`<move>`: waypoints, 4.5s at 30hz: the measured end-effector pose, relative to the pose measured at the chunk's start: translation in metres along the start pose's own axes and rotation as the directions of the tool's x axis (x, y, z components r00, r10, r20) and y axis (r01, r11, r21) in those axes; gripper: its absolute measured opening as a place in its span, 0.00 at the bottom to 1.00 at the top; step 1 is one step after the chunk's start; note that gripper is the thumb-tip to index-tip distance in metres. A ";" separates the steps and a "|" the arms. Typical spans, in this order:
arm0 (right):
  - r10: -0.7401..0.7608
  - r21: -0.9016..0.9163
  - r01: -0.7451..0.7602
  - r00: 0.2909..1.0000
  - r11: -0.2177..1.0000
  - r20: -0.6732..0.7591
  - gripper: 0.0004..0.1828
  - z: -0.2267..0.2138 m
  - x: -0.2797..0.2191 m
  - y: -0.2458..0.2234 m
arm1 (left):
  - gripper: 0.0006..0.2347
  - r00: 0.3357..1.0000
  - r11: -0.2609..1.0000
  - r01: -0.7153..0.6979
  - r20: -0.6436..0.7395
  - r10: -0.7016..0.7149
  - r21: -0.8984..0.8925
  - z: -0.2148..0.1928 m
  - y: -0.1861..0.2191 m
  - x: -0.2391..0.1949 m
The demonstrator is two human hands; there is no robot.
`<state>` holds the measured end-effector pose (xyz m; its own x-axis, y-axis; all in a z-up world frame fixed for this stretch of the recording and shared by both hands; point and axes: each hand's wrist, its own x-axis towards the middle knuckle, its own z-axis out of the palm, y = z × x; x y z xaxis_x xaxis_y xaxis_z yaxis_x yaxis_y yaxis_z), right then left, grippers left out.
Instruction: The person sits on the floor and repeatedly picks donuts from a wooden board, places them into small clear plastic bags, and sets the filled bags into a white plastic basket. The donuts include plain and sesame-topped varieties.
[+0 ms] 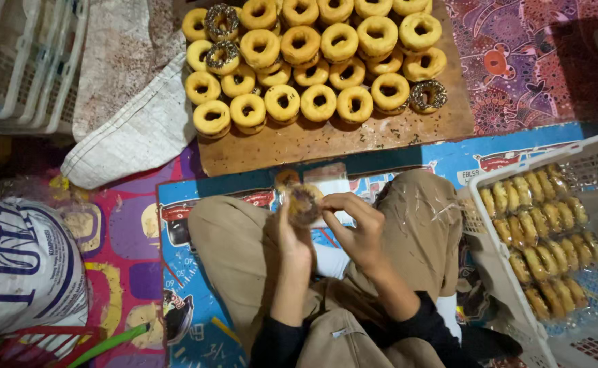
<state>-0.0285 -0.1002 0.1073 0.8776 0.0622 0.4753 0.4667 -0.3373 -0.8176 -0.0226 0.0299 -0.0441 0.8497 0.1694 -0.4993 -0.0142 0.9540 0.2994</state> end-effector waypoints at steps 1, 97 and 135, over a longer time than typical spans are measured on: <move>-0.013 0.016 0.012 0.998 1.000 0.058 0.12 -0.006 0.004 -0.004 | 0.19 0.996 0.993 -0.077 -0.042 0.081 0.088 -0.004 0.004 -0.002; 0.117 -0.843 0.261 0.928 0.471 0.353 0.31 -0.024 -0.021 0.125 | 0.12 0.552 -0.039 -0.833 0.822 -0.142 0.552 0.055 -0.057 -0.009; 0.172 0.055 -0.205 0.917 0.977 0.359 0.23 -0.009 0.018 -0.005 | 0.34 0.885 0.984 -0.067 0.446 0.135 -0.164 0.077 0.023 -0.021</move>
<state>-0.0160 -0.1053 0.1230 0.9247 0.3363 0.1784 0.2820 -0.2902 -0.9145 -0.0008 0.0290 0.0358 0.9850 0.1682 -0.0392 -0.1576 0.9681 0.1946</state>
